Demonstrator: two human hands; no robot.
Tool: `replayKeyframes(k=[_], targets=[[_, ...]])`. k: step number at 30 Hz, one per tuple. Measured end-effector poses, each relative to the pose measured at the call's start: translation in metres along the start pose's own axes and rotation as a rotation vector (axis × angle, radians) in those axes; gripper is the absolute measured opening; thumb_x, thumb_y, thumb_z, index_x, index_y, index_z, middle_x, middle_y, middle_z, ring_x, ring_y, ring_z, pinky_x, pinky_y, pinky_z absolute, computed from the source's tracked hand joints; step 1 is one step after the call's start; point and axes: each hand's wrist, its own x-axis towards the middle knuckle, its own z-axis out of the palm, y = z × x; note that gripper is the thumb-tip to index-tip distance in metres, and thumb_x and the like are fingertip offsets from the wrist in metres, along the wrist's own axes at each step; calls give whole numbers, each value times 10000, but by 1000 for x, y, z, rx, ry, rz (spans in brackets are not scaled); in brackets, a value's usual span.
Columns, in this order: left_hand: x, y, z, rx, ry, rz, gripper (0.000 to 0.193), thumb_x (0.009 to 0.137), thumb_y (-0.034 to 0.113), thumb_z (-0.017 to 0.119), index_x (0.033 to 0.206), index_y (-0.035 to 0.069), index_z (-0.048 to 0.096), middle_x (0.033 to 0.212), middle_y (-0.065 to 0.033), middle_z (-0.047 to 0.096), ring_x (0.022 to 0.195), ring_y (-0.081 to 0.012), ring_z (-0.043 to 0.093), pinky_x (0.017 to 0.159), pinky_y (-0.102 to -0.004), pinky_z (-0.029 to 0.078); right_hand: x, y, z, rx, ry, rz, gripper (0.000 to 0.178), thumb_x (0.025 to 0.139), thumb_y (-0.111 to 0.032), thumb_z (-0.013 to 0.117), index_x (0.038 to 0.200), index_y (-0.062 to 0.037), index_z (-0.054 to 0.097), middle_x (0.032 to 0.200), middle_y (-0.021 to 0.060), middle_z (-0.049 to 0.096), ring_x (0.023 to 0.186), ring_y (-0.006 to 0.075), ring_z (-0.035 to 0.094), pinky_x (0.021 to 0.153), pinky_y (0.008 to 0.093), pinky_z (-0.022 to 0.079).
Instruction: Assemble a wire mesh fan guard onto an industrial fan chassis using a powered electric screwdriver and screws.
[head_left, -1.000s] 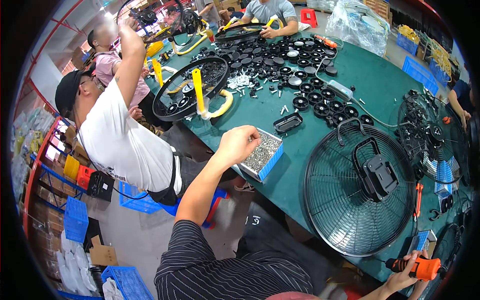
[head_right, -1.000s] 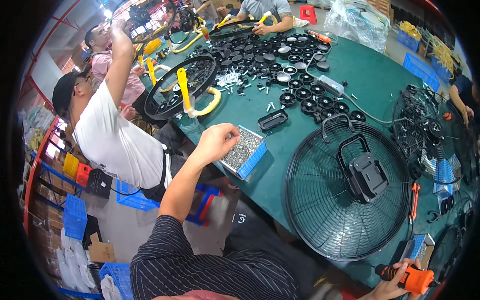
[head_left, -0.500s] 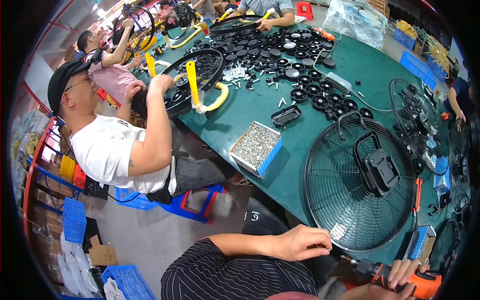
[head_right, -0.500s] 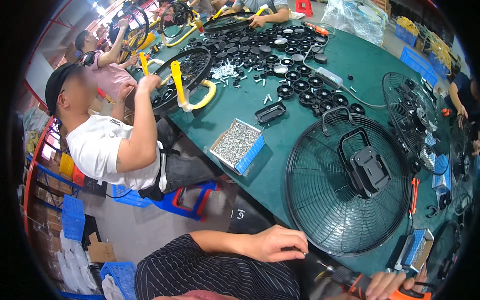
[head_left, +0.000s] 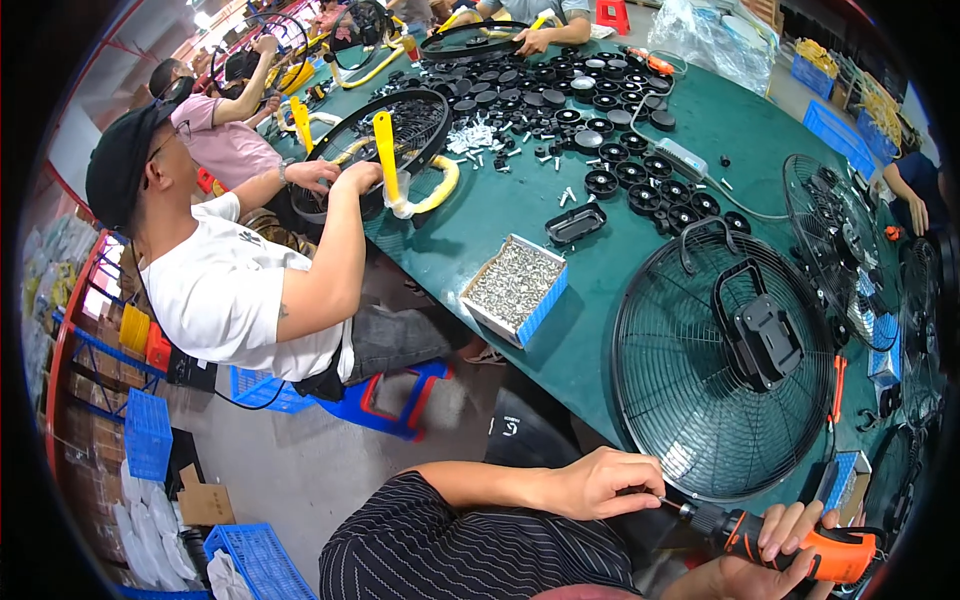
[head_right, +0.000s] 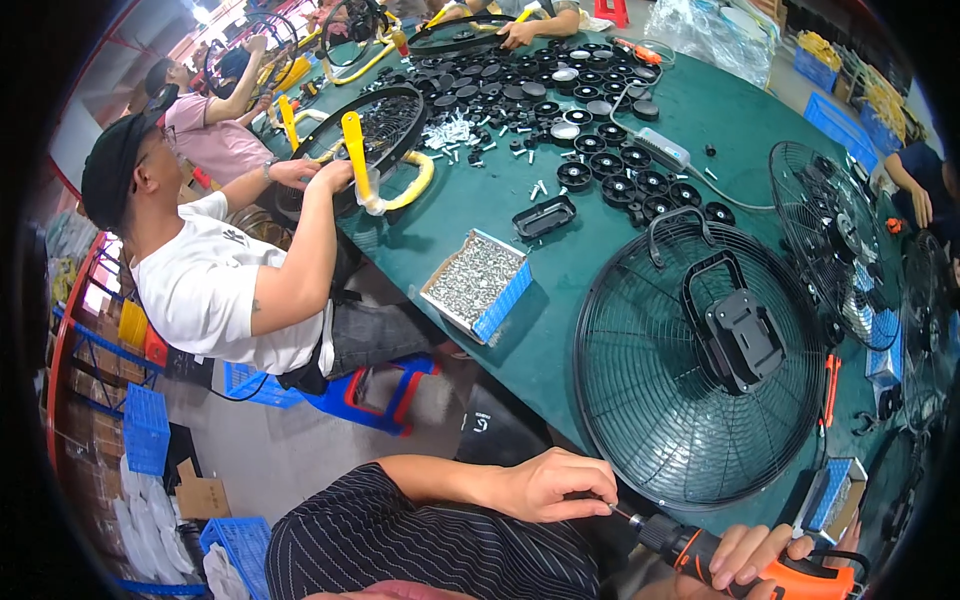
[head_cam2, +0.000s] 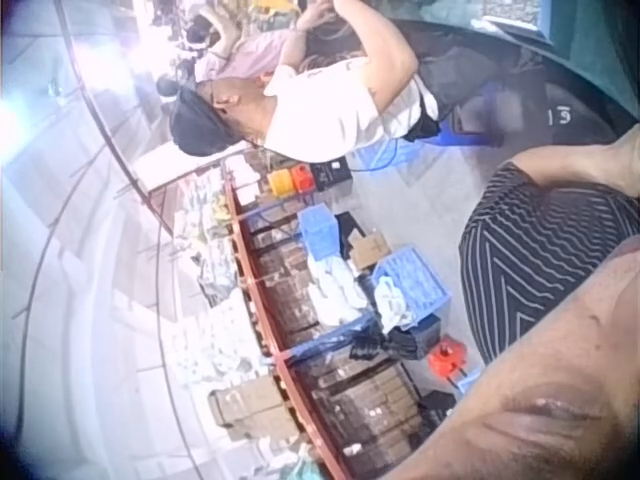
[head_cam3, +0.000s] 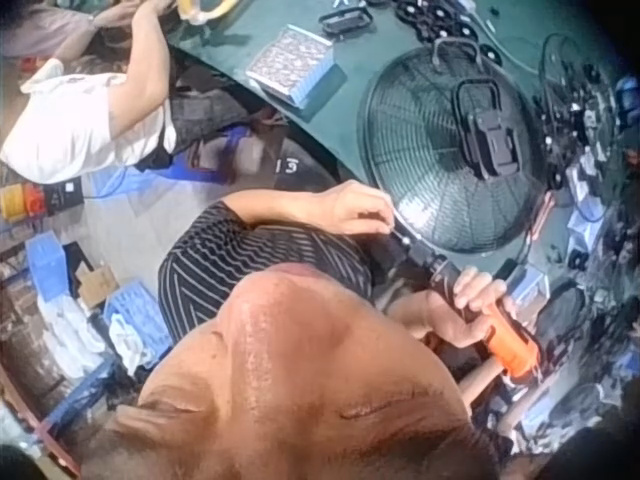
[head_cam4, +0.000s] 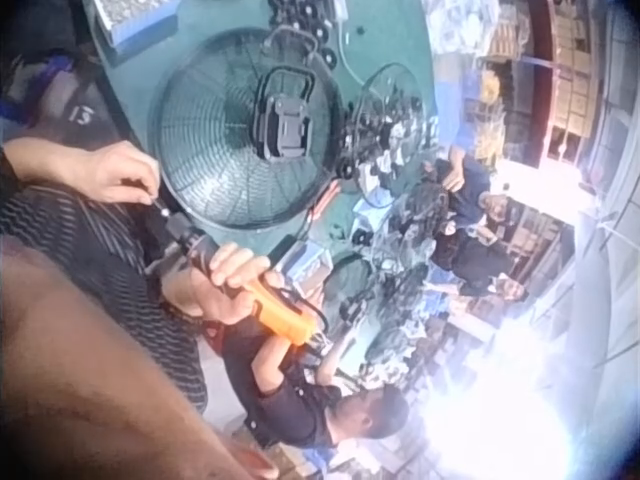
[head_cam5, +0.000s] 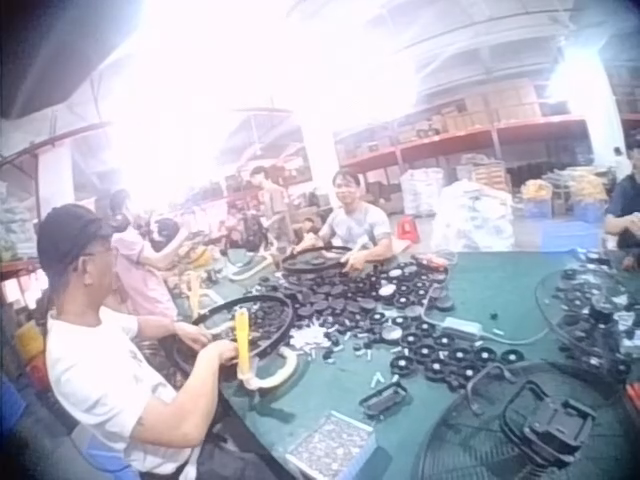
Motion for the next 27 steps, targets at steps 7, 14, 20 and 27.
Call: replayKeyframes(k=[7, 14, 20, 27], targets=[[2, 0, -2, -7, 4, 29, 120, 890, 36, 674, 968, -14, 599, 894, -115, 640, 701, -238, 618, 580, -321, 471, 1, 2, -2, 9, -20, 2, 384, 895, -200, 632, 1236, -44, 547, 808, 54, 511, 613, 147, 469, 585, 268, 392], [-2, -1, -9, -141, -100, -98, 101, 925, 65, 641, 967, -20, 605, 887, -92, 626, 681, -187, 582, 575, -305, 439, 5, 6, 5, 5, -83, 69, 356, 887, -180, 632, 1203, -41, 547, 807, 60, 513, 604, 140, 458, 550, 265, 383], [-8, 6, -2, -169, -115, -128, 99, 934, 64, 622, 985, -20, 608, 909, -73, 614, 698, -143, 560, 578, -289, 424, -3, 8, -7, -56, -112, -19, 343, 946, -107, 578, 1214, 32, 415, 815, 54, 502, 543, 85, 469, 531, 201, 426], [-23, -10, 0, -238, -150, -200, 96, 904, 12, 643, 995, -15, 658, 931, -113, 657, 795, -209, 642, 660, -300, 496, -3, 17, -8, -70, -98, 107, 415, 928, -150, 598, 1243, 8, 379, 777, 37, 454, 538, 88, 446, 484, 218, 396]])
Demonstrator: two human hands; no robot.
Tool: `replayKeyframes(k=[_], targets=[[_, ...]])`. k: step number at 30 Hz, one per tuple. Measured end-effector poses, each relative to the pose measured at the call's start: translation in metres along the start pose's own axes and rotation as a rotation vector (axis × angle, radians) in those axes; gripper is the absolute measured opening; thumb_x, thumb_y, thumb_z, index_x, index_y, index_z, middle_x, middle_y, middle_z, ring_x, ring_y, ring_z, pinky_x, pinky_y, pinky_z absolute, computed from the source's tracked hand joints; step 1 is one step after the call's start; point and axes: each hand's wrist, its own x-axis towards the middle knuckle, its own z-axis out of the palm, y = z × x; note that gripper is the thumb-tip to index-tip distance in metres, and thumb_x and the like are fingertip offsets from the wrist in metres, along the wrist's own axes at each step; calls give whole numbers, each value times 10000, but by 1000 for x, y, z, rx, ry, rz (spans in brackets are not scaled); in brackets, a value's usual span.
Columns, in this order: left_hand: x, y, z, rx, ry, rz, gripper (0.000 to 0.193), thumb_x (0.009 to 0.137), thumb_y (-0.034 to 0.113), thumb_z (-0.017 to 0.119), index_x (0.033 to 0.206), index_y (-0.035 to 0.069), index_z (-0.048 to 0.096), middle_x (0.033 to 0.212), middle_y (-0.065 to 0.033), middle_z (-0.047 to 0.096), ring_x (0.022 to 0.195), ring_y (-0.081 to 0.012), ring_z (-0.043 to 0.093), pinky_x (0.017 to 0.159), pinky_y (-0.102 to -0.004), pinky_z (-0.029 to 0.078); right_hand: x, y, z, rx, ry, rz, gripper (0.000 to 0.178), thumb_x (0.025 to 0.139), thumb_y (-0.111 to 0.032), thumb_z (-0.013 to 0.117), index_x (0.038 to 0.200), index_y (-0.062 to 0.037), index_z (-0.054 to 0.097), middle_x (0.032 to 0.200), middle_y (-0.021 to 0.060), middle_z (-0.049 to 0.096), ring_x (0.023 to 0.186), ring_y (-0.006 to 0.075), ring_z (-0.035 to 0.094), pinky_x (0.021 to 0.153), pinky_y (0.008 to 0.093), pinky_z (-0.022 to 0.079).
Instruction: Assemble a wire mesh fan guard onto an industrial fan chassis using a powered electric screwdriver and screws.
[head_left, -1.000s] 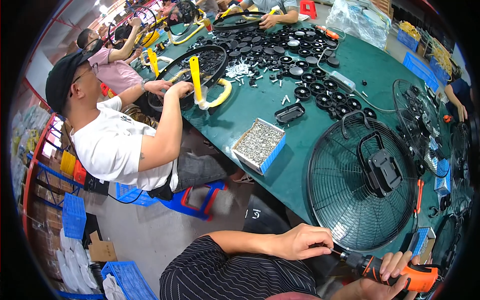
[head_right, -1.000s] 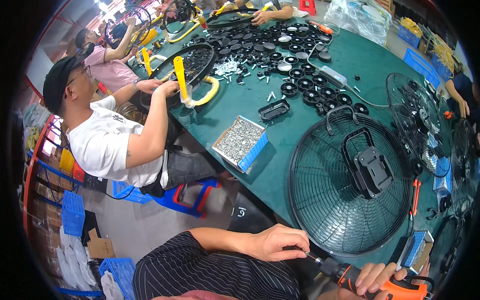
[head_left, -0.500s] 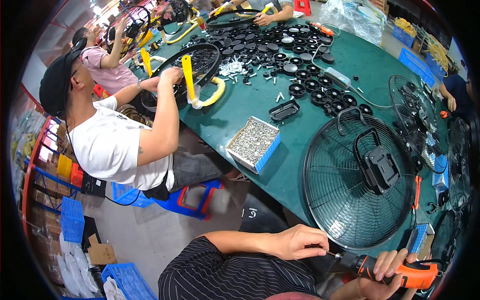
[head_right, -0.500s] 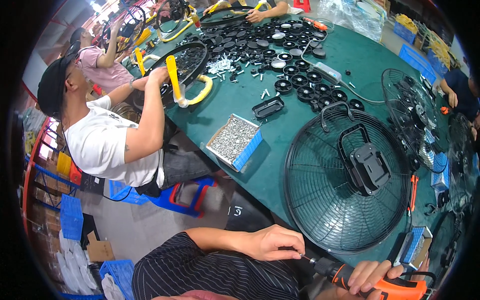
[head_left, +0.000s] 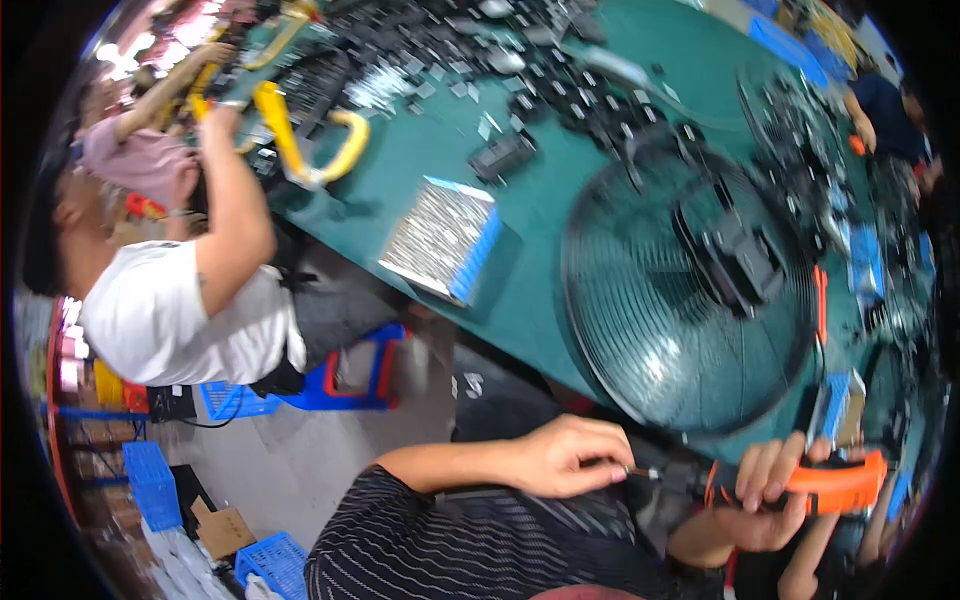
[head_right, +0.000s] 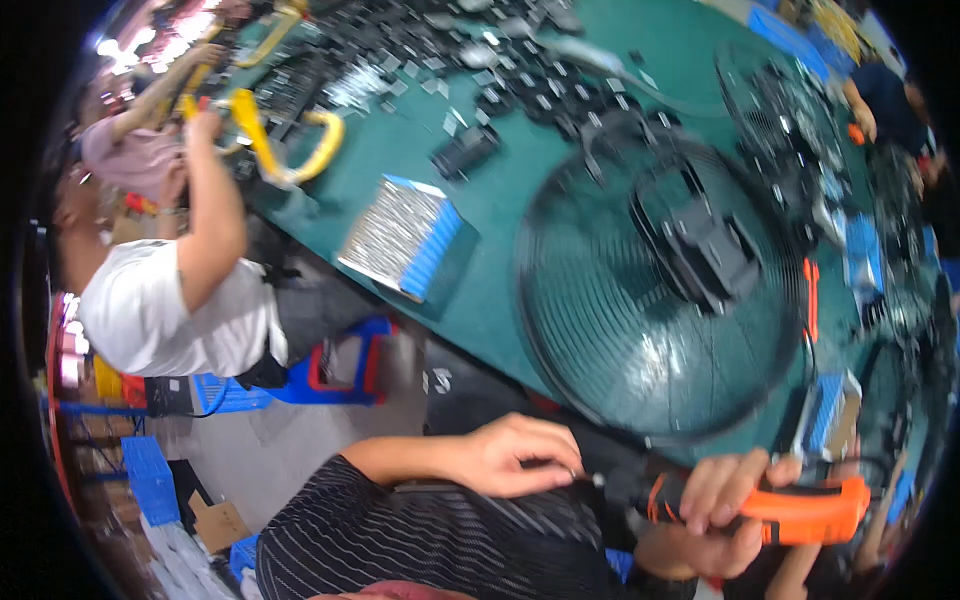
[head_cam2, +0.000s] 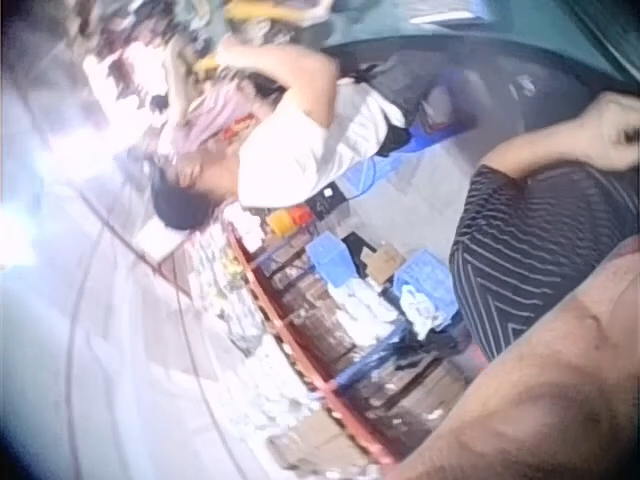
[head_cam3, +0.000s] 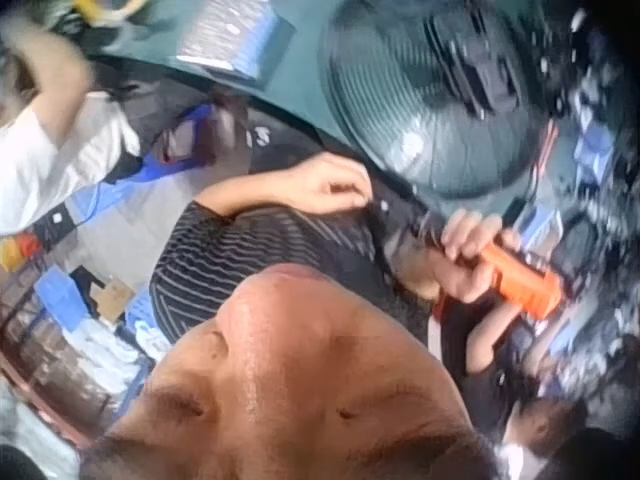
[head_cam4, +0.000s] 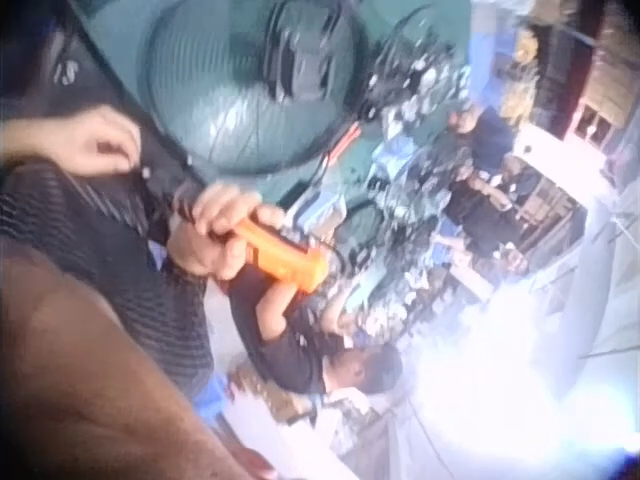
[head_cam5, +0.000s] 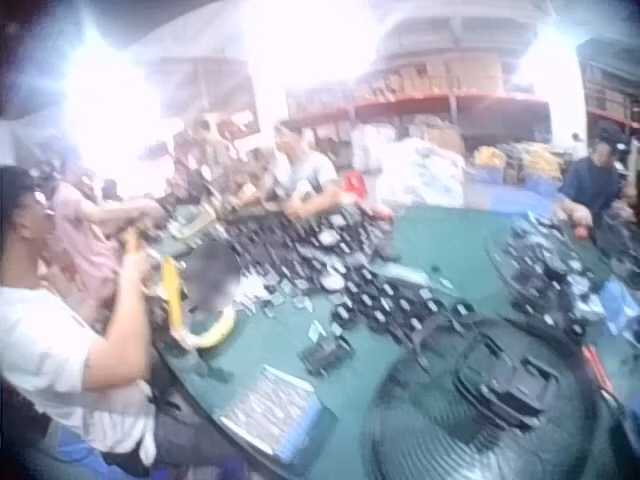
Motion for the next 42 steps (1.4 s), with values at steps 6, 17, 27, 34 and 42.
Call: replayKeyframes(k=[6, 17, 27, 34, 42], targets=[[4, 4, -7, 56, 87, -11, 94, 838, 3, 703, 924, -22, 674, 866, -122, 677, 731, -232, 665, 620, -312, 524, 8, 11, 4, 37, 12, 49, 418, 880, -190, 696, 1163, -54, 420, 749, 13, 537, 499, 89, 526, 479, 210, 460], [1, -16, -13, 647, 387, 161, 397, 591, 123, 916, 698, 74, 536, 614, -41, 513, 508, -206, 481, 464, -318, 316, 13, 16, -7, -47, -308, 125, 444, 811, -92, 785, 1131, -47, 480, 811, 124, 642, 611, 230, 657, 547, 328, 549], [11, -13, -60, 1055, 644, 207, 493, 588, 264, 920, 687, 124, 459, 622, -2, 439, 561, -208, 427, 556, -342, 283, 39, 76, 25, -163, -341, -182, 471, 793, -156, 794, 1132, 3, 508, 749, 68, 633, 551, 133, 637, 506, 233, 568], [9, -22, -75, 973, 660, 121, 467, 589, 268, 903, 645, 125, 462, 629, -12, 435, 563, -210, 417, 571, -337, 281, 61, 93, 35, -249, -402, -31, 475, 778, -178, 777, 1130, -9, 505, 752, 55, 626, 522, 110, 609, 492, 228, 546], [4, -32, -80, 861, 637, 109, 435, 587, 263, 878, 633, 110, 474, 635, -12, 431, 569, -211, 411, 577, -339, 274, 76, 94, 48, -371, -457, 109, 439, 772, -151, 757, 1112, -23, 511, 736, 58, 646, 536, 122, 640, 492, 224, 560]])
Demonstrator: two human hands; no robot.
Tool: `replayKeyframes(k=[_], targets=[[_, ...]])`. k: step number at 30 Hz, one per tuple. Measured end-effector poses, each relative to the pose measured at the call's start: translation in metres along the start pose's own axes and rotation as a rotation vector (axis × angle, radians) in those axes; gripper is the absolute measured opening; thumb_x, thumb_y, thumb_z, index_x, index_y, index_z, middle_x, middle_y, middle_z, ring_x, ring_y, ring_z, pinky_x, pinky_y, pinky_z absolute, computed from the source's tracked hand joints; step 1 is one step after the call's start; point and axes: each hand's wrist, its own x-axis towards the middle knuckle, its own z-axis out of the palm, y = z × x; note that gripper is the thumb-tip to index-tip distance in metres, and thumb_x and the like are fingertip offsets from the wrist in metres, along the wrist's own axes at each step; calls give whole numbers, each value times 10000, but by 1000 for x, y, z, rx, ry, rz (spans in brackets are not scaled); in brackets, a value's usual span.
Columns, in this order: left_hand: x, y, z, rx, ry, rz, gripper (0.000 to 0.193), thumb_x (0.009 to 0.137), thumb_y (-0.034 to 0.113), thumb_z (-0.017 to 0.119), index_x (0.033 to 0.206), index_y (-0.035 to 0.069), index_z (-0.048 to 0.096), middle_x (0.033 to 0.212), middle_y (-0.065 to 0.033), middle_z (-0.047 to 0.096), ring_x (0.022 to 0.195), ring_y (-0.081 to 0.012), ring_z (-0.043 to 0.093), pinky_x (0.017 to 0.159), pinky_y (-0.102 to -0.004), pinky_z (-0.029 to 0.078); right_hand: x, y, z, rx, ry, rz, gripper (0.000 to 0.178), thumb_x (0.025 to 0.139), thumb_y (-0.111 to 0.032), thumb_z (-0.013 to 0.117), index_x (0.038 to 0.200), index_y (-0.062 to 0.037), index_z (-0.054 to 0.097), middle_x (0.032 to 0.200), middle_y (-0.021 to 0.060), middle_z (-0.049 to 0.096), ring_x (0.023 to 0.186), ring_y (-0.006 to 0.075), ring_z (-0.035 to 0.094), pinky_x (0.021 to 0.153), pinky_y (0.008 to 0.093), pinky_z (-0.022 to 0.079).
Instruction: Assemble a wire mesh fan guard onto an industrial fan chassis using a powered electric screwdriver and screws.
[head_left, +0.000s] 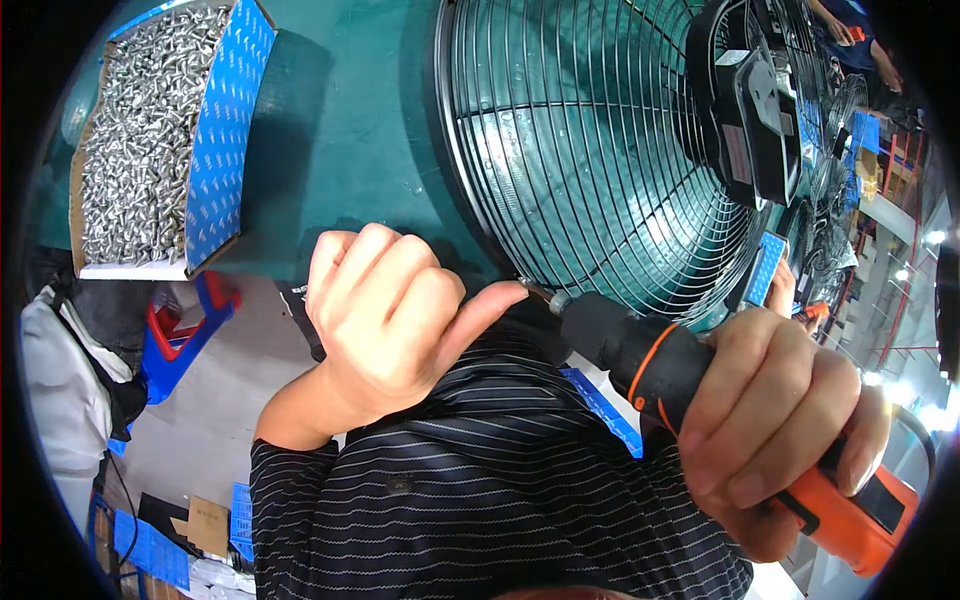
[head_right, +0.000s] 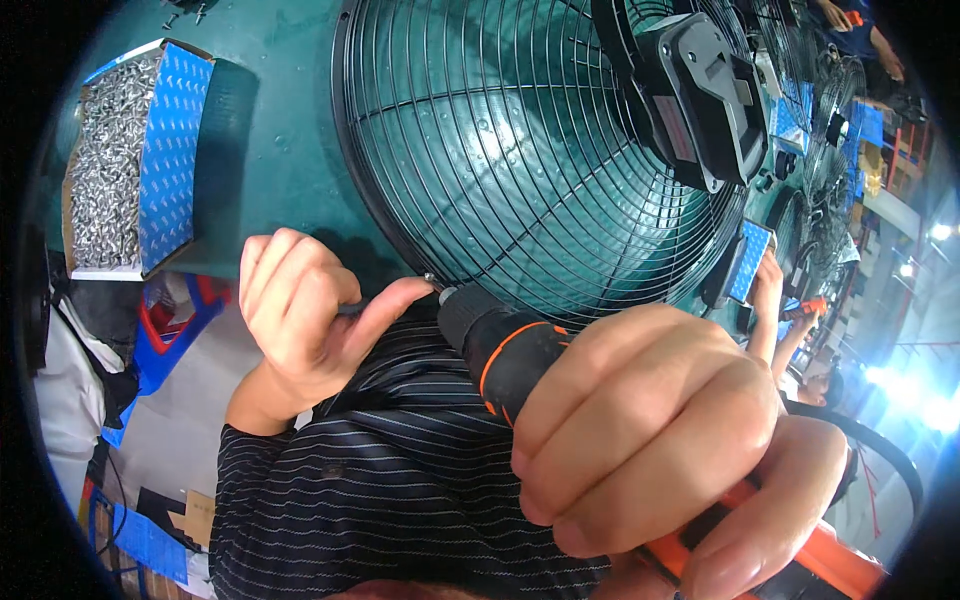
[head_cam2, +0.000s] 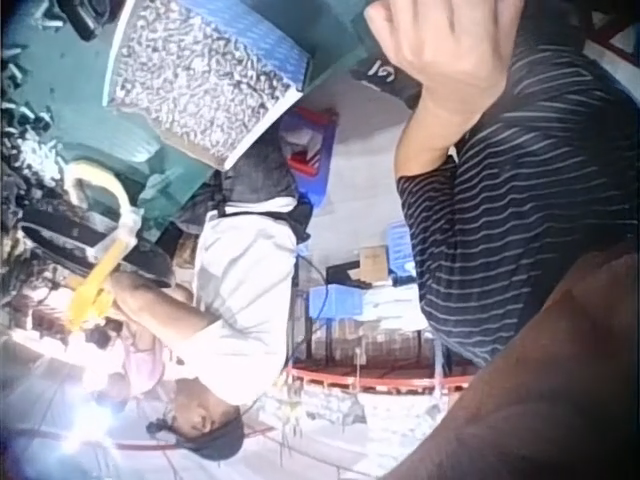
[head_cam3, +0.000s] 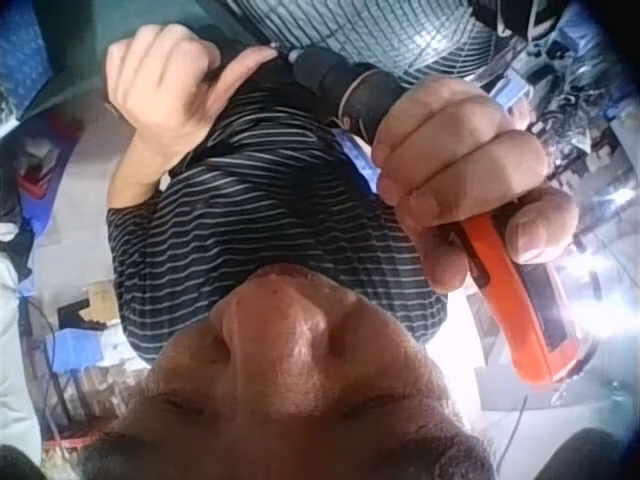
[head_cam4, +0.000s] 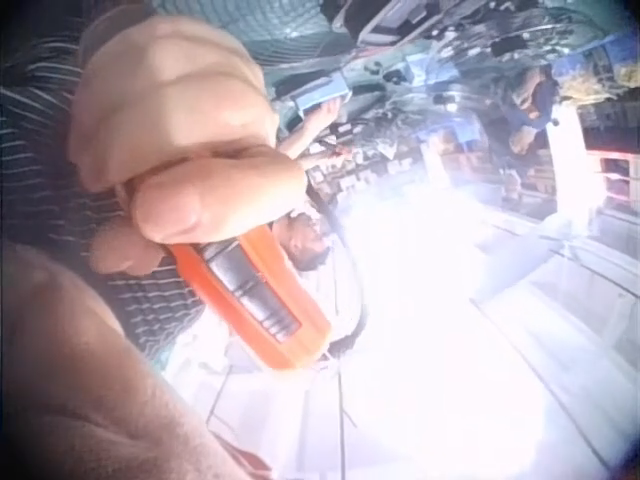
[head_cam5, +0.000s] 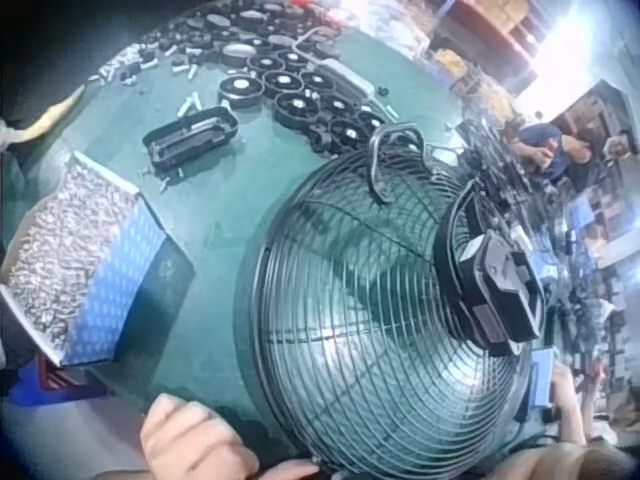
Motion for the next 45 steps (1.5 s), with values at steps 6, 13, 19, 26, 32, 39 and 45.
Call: replayKeyframes(k=[6, 13, 19, 26, 32, 39, 45], targets=[[0, -3, 4, -12, 17, 7, 421, 560, 261, 856, 631, 105, 471, 636, -14, 415, 572, -209, 414, 575, -341, 269, 7, 2, 6, -73, -58, 43, 431, 778, -152, 755, 1097, -30, 493, 730, 59, 646, 529, 134, 644, 504, 224, 563], [-3, -6, 6, -39, 21, 3, 390, 570, 258, 837, 664, 105, 491, 655, -10, 428, 585, -207, 423, 600, -344, 283, 7, 5, 13, -90, 5, 71, 449, 792, -143, 750, 1130, -46, 470, 756, 40, 622, 532, 123, 634, 528, 221, 550], [-3, -6, 7, -50, 31, -1, 384, 572, 258, 837, 676, 107, 500, 659, -10, 440, 586, -207, 423, 605, -346, 285, 10, 0, 10, -119, -16, 114, 413, 807, -124, 732, 1129, -52, 484, 774, 35, 609, 542, 104, 626, 528, 213, 540], [-1, -7, 8, -56, 33, -3, 387, 559, 265, 838, 681, 109, 505, 666, -9, 453, 586, -209, 425, 600, -347, 285, 15, 5, 13, -86, -10, 115, 367, 793, -70, 735, 1090, -53, 520, 686, 23, 630, 514, 106, 632, 470, 203, 539], [-6, -8, 6, -49, 45, -21, 384, 543, 266, 836, 678, 109, 512, 684, -12, 482, 594, -209, 439, 596, -347, 288, 24, 13, 4, -21, -228, 161, 409, 768, -78, 771, 1089, -63, 518, 701, 42, 662, 541, 130, 653, 515, 223, 564], [-4, -7, 7, -67, 49, -17, 382, 541, 263, 836, 676, 104, 515, 699, -18, 499, 602, -213, 450, 595, -347, 289, 36, 14, -1, 145, -345, 238, 343, 750, -23, 783, 1013, -55, 565, 684, 55, 662, 567, 161, 663, 508, 242, 554], [1, -4, -4, 21, -66, -25, 465, 547, 292, 890, 707, 103, 497, 668, -19, 498, 615, -223, 487, 578, -347, 301, 29, 22, 1, 264, -334, 129, 365, 732, 14, 801, 1042, -57, 623, 715, 77, 681, 584, 157, 658, 557, 276, 560]])
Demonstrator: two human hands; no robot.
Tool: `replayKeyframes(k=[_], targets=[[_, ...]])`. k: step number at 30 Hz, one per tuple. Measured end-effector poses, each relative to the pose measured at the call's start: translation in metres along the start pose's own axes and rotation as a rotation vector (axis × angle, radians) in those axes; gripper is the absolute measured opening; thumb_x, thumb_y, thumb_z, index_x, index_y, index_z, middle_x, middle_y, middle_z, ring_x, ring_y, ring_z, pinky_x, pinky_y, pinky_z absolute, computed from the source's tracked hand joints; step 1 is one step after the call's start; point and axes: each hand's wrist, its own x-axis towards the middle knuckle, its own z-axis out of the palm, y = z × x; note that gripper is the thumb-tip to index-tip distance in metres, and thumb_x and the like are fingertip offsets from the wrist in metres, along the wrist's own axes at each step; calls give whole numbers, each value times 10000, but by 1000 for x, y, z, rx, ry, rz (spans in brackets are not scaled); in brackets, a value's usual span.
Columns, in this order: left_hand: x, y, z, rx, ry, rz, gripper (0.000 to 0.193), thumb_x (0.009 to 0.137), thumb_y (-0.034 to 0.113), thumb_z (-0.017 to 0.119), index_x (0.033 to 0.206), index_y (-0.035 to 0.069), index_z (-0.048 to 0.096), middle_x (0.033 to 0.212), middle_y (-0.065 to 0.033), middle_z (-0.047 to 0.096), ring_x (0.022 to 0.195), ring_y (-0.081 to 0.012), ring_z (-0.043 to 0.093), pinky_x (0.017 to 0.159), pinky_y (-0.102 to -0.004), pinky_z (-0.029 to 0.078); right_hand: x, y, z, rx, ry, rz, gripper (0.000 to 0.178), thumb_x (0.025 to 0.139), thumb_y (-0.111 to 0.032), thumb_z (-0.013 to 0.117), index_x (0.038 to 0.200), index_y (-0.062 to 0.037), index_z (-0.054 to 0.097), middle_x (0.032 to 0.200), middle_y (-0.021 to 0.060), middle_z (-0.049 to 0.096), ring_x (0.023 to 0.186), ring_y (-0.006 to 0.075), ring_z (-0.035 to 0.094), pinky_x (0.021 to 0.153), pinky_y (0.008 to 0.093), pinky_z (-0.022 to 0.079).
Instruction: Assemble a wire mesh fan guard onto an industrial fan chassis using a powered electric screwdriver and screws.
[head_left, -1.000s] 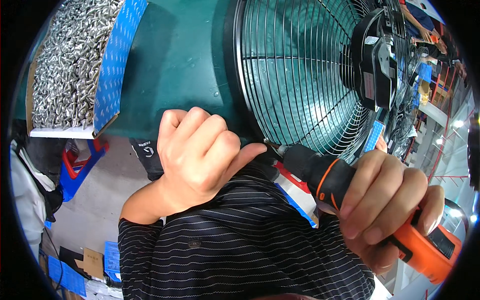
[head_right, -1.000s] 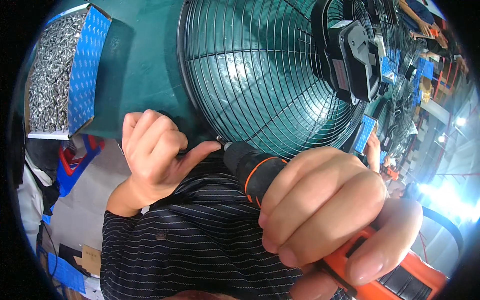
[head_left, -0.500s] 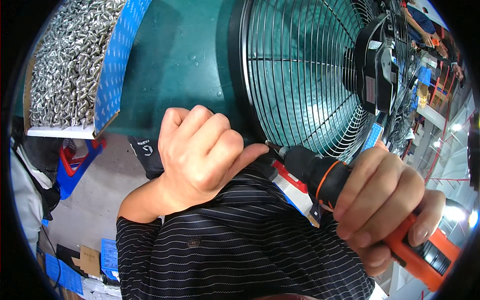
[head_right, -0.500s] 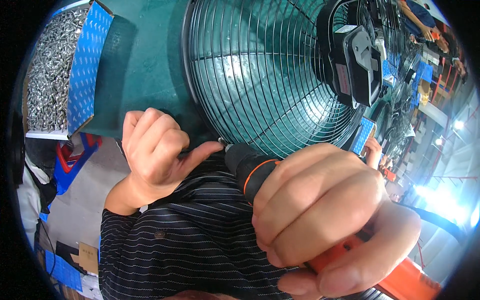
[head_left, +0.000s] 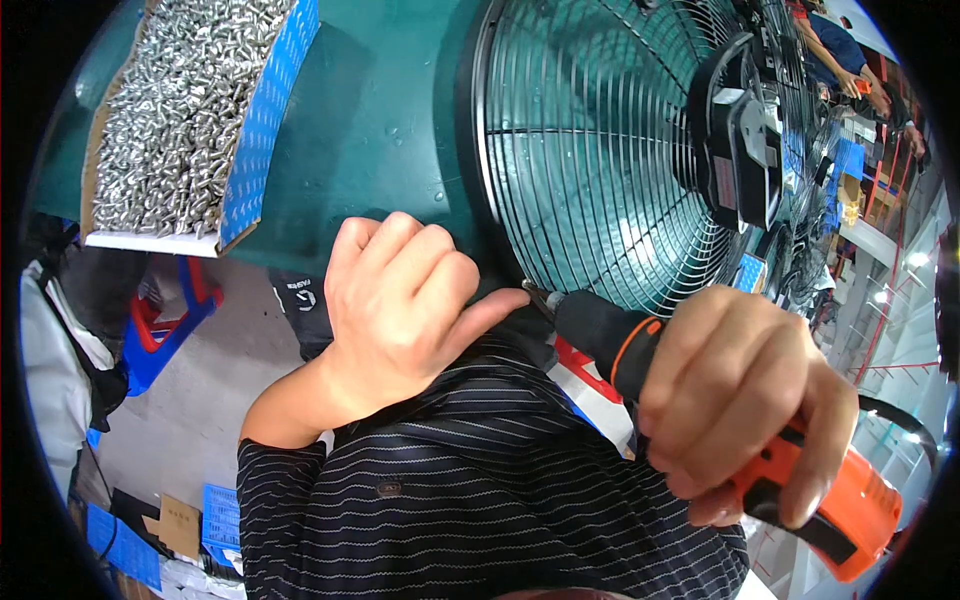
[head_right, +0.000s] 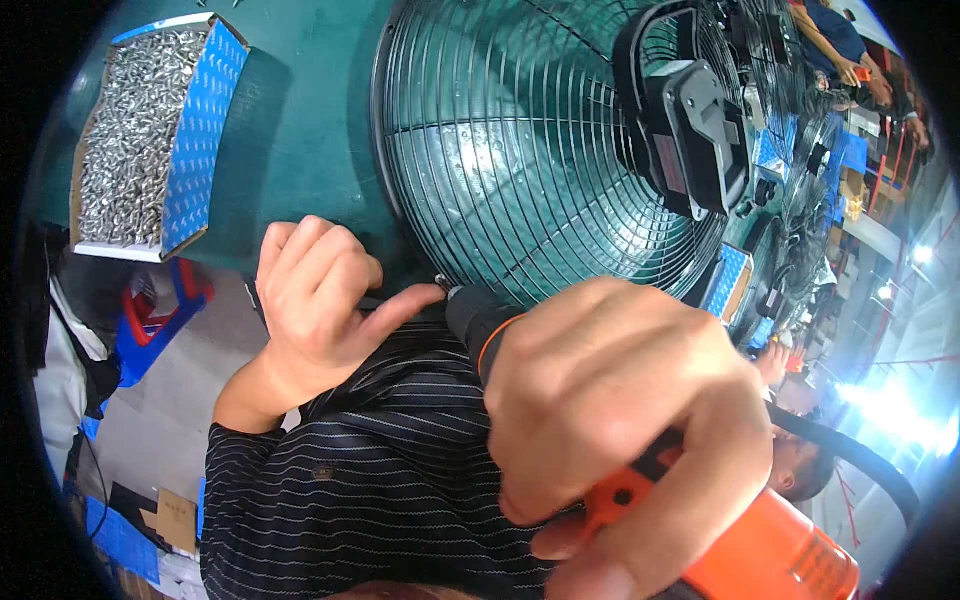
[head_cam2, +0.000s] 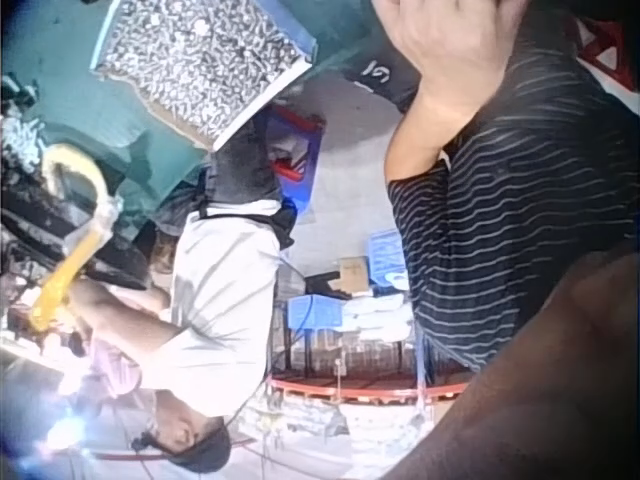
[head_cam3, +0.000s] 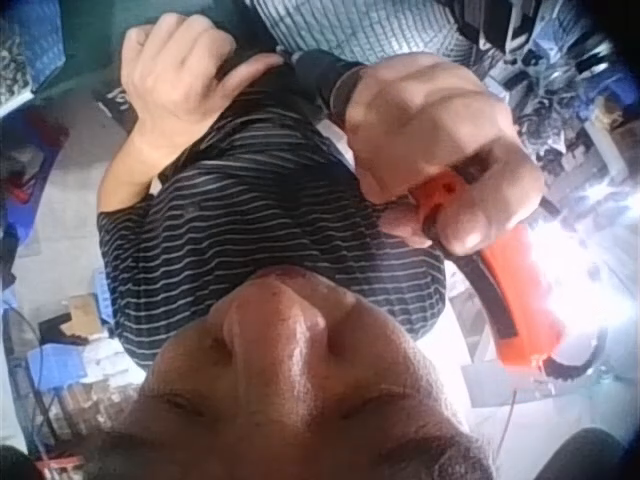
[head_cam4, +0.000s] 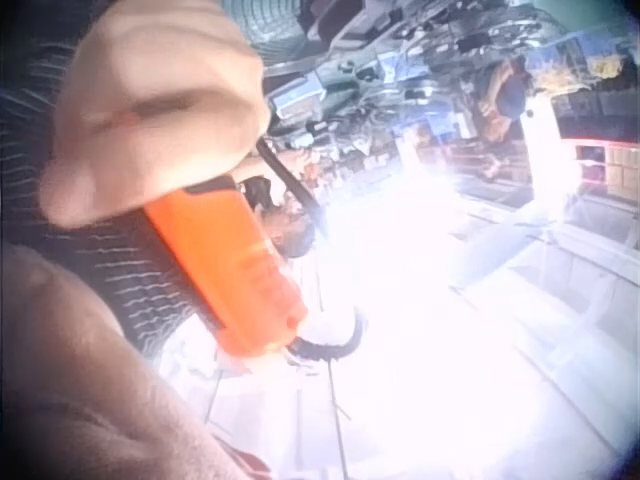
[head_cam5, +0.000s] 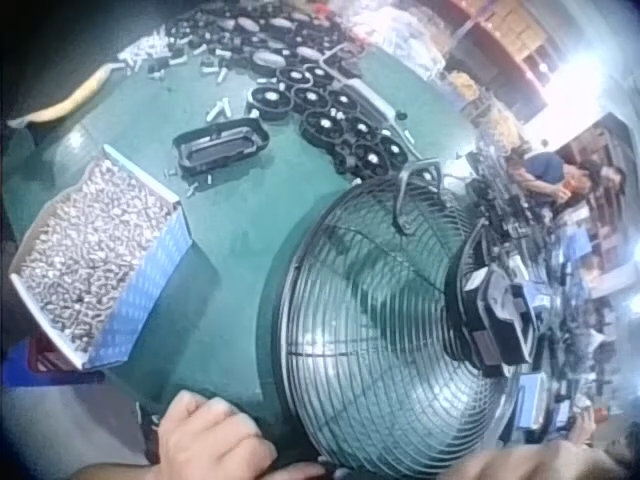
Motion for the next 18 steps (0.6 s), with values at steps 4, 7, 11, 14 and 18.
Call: replayKeyframes(k=[4, 7, 11, 14, 18], targets=[[9, 3, -10, -65, -42, -15, 454, 554, 251, 905, 789, 66, 564, 753, -62, 558, 693, -259, 539, 617, -358, 379, -14, -43, -18, 129, -40, -53, 338, 726, -11, 823, 1014, -54, 651, 740, 72, 681, 579, 179, 655, 588, 298, 588], [21, 0, -10, -146, 25, -60, 508, 684, 172, 847, 1093, 10, 594, 1116, -166, 587, 1010, -305, 580, 833, -376, 458, -54, -86, -23, 271, 234, -210, 353, 710, -2, 827, 963, -28, 583, 792, 106, 665, 663, 205, 680, 615, 326, 599], [57, -10, 8, -316, 118, -122, 609, 813, 217, 785, 1317, 3, 517, 1316, -184, 537, 1196, -291, 535, 1023, -393, 415, -123, -120, -19, 193, 716, -342, 379, 795, -62, 758, 1089, -7, 526, 986, 66, 574, 670, 101, 571, 611, 248, 467], [91, -10, 23, -578, 38, -312, 639, 897, 221, 728, 1402, -21, 421, 1334, -145, 529, 1214, -212, 505, 1053, -343, 386, -192, -131, -20, -166, 1123, -154, 347, 926, -124, 622, 1223, -7, 486, 1345, 214, 484, 835, 110, 501, 759, 300, 429], [127, -29, 34, -516, 30, -385, 736, 885, 218, 734, 1433, -78, 343, 1390, -186, 484, 1274, -220, 479, 1088, -322, 350, -233, -95, -16, -335, 1401, 237, 269, 881, -53, 635, 1129, 19, 559, 1291, 301, 568, 827, 253, 714, 635, 291, 535]])
